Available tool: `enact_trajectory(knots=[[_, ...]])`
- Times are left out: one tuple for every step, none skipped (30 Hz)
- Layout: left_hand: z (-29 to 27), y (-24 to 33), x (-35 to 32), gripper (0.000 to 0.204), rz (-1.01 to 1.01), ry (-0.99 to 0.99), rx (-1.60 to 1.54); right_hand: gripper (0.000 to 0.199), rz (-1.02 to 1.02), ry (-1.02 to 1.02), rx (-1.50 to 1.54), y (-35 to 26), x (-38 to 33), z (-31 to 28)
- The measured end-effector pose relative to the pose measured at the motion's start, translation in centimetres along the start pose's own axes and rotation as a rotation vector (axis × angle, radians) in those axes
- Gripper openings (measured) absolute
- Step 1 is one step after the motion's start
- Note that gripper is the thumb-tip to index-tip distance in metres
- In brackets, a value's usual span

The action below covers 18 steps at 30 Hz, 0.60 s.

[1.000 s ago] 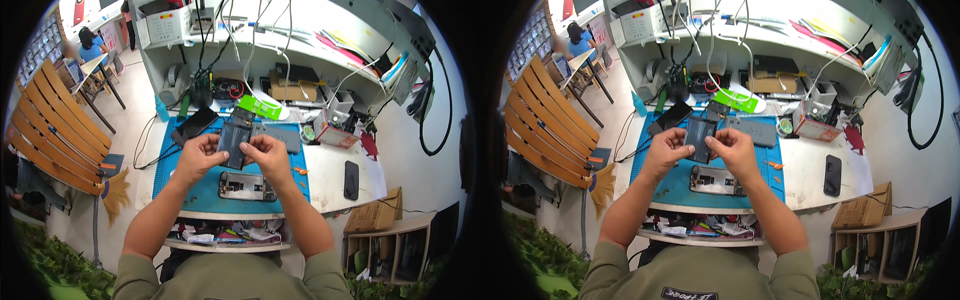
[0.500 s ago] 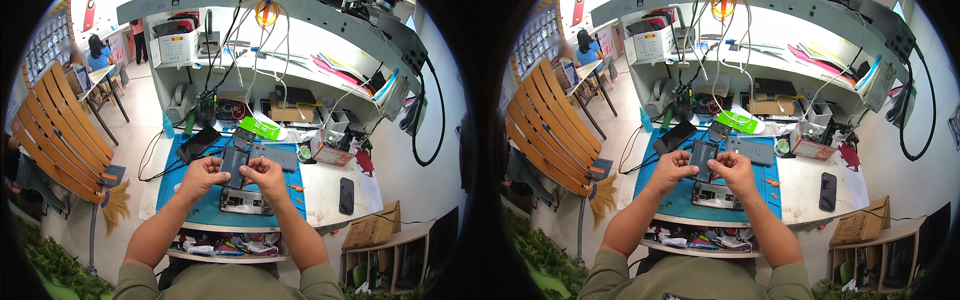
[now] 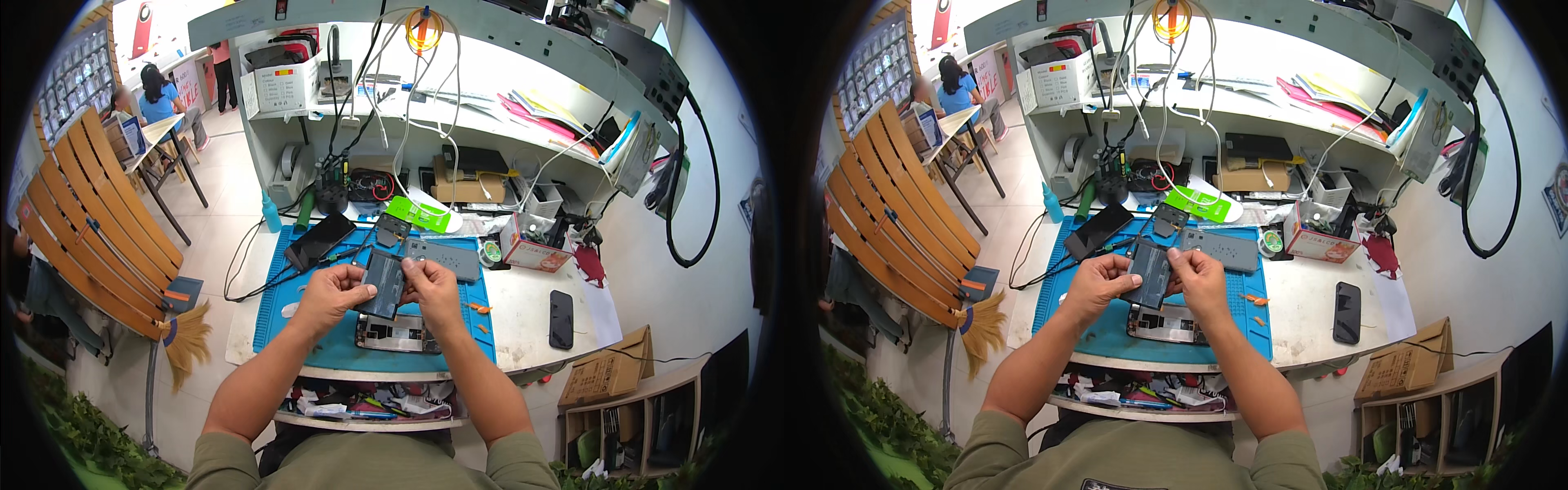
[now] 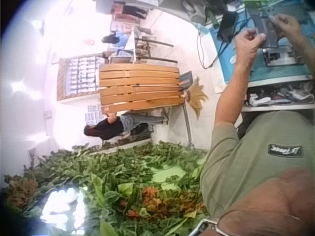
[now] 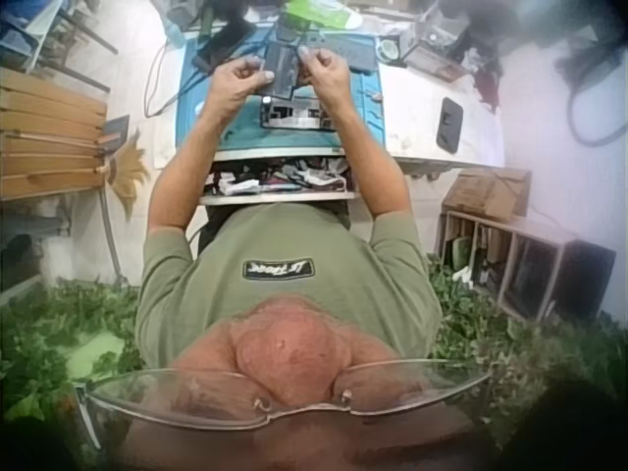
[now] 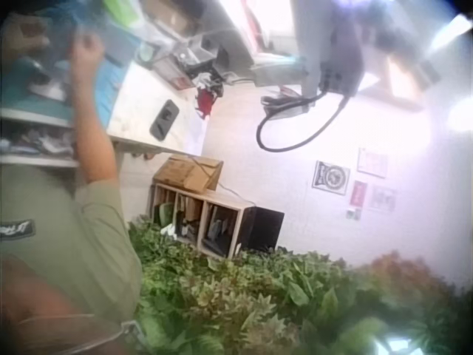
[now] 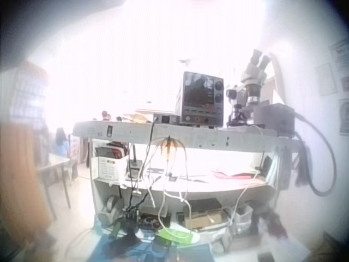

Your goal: The person separates the internal components of a mobile phone by hand and using a thin tool, removing the battery and prying off the main circuit board before placing the battery in a storage drawer.

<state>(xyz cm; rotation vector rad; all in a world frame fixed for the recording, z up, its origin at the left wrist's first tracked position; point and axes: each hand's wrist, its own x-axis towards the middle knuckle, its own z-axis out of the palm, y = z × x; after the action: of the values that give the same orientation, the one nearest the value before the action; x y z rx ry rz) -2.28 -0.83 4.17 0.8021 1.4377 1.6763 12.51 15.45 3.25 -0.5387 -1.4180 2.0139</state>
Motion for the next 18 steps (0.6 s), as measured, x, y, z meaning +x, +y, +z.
enact_trajectory(knots=[[0.1,0.2,-0.1,0.030,0.000,-0.001,0.001,0.034,0.021,0.003,0.045,-0.1,0.0,0.0],[0.1,0.1,-0.2,0.030,-0.006,-0.003,0.001,0.035,-0.005,0.012,-0.014,-0.1,0.0,0.0],[0.2,0.0,-0.1,0.029,0.009,-0.008,0.005,0.036,-0.031,0.021,-0.073,0.0,0.0,-0.1],[0.2,-0.1,-0.1,0.029,0.023,-0.013,0.008,0.037,-0.057,0.030,-0.131,0.0,0.0,-0.1],[0.3,-0.2,-0.1,0.029,0.035,-0.021,0.012,0.038,-0.078,0.026,-0.139,0.3,0.0,-0.2],[0.3,-0.4,-0.1,0.028,0.031,-0.015,0.021,0.040,-0.098,0.022,-0.146,0.7,0.0,-0.2],[0.1,-0.5,-0.2,0.028,0.027,-0.010,0.030,0.041,-0.120,0.019,-0.154,0.9,0.0,-0.2],[-0.1,-0.6,-0.2,0.027,0.025,-0.005,0.040,0.042,-0.079,0.021,-0.110,1.0,-0.1,0.1],[-0.2,-0.6,-0.3,0.027,0.024,0.008,0.040,0.042,-0.039,0.024,-0.066,0.9,-0.5,0.4],[-0.3,-0.5,-0.5,0.027,0.022,0.021,0.041,0.043,0.001,0.027,-0.021,0.9,-0.8,0.5],[-0.3,-0.4,-0.7,0.027,0.020,0.034,0.041,0.041,0.076,-0.034,0.039,1.0,-1.0,0.0],[-0.6,-0.4,-0.7,0.028,0.020,0.042,0.042,0.041,0.087,-0.034,0.035,1.3,-1.5,-0.2],[-0.9,-0.4,-0.7,0.028,0.020,0.049,0.042,0.040,0.099,-0.034,0.030,1.7,-2.2,-0.2],[-1.2,-0.2,-0.8,0.028,0.022,0.064,0.046,0.041,0.111,-0.044,0.028,1.7,-2.8,0.1],[-1.3,-0.1,-0.8,0.029,0.020,0.056,0.032,0.038,0.127,-0.083,-0.063,1.9,-3.4,0.1],[-1.4,-0.1,-0.9,0.030,0.017,0.048,0.018,0.039,0.088,-0.089,-0.041,2.3,-4.2,0.3],[-1.3,-0.1,-0.8,0.031,0.017,0.034,0.001,0.041,0.045,-0.090,-0.022,2.5,-5.1,0.6],[-1.3,-0.1,-0.9,0.032,0.010,0.000,-0.007,0.043,0.002,-0.095,-0.003,2.8,-5.6,0.8]])
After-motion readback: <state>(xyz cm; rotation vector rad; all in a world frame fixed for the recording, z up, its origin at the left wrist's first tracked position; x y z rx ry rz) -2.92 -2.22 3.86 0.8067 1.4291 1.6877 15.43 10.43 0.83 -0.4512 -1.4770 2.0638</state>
